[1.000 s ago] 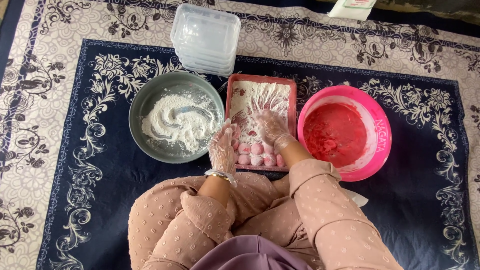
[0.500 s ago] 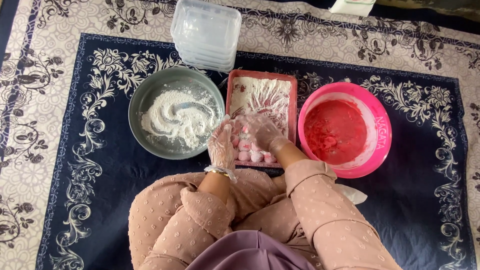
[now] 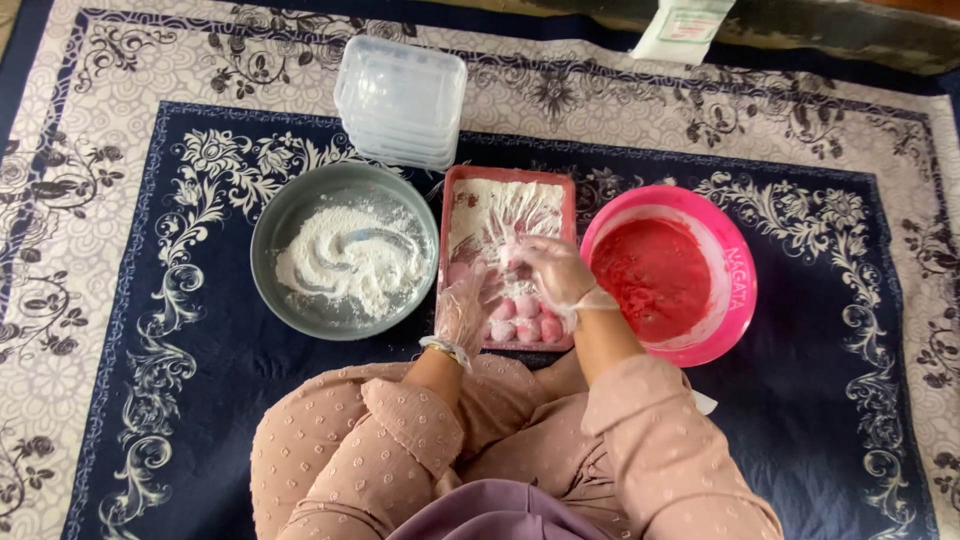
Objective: Roll small pieces of red dough into balls and place them in a tray of flour
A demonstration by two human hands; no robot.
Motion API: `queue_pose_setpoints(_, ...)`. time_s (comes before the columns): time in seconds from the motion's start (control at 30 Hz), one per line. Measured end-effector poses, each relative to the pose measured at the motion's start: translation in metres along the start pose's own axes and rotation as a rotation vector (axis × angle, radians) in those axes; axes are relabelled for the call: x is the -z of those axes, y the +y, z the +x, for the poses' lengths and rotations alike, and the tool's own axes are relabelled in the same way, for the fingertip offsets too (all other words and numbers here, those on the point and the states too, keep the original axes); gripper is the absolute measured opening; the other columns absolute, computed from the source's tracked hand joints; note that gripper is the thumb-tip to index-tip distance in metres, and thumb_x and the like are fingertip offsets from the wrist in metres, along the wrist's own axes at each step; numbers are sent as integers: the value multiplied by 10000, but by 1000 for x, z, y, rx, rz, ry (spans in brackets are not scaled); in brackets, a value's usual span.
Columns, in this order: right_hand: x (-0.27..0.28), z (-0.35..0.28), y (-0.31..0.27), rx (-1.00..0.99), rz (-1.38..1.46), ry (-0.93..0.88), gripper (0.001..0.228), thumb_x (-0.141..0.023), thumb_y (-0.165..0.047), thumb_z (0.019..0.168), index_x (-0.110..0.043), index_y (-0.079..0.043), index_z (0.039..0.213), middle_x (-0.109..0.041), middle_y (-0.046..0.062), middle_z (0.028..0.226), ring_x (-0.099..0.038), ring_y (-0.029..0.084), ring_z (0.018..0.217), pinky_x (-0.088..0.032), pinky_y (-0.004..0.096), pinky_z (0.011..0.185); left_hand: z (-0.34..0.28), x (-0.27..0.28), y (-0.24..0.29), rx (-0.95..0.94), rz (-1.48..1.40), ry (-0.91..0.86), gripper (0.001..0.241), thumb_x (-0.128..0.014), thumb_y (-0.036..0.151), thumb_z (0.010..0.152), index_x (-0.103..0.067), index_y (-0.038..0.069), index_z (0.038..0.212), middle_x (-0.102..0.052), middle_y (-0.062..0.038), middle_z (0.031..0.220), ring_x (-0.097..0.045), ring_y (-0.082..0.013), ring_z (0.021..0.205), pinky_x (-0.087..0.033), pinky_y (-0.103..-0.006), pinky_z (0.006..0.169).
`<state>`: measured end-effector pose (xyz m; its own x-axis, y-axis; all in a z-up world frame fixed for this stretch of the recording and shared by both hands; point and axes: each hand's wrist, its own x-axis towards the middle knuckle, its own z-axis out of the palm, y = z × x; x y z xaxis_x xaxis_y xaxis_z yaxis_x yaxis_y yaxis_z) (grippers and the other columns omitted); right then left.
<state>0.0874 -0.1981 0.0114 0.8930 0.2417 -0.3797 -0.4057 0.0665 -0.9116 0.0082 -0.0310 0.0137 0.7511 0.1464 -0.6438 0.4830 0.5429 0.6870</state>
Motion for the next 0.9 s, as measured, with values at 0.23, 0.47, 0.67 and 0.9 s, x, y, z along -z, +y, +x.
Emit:
queue_pose_setpoints(0.23, -49, -66, -26, 416, -755, 78, 160, -794, -200, 827, -772, -187, 985, -773, 84, 884, -746, 274, 884, -605, 373, 784, 52, 1, -61, 75, -529, -289, 339, -585, 77, 958, -617, 35, 1293, -679, -280, 1187, -689, -389, 1027, -574, -530, 944)
queue_pose_setpoints(0.47, -81, -70, -43, 760, -545, -2, 423, -669, -85, 931, -626, -175, 1343, -651, 215, 1259, -641, 303, 999, -524, 449, 984, 21, -5, -35, -21, -554, -462, 412, -534, 101, 935, -496, 16, 1336, -592, -296, 1241, -651, -403, 973, -606, -448, 779)
queue_pose_setpoints(0.67, -183, -22, 10, 1465, 1188, -466, 470, -523, -640, 1017, -540, -494, 1463, -404, 227, 1582, -335, 484, 1412, -269, 697, 1195, -16, -1, 30, 48, -790, -819, 421, -612, 392, 944, -578, 30, 1155, -640, -193, 1008, -639, -232, 715, -581, -262, 573)
queue_pose_setpoints(0.9, -64, -36, 28, 825, -1177, -52, 719, -323, -523, 1075, -255, -42, 1605, -242, 227, 1644, -180, 375, 1520, -52, 528, 1247, -43, -70, 7, -257, -1305, -1130, 412, -601, 265, 976, -497, -7, 1267, -494, -180, 1198, -466, -226, 979, -437, -274, 813)
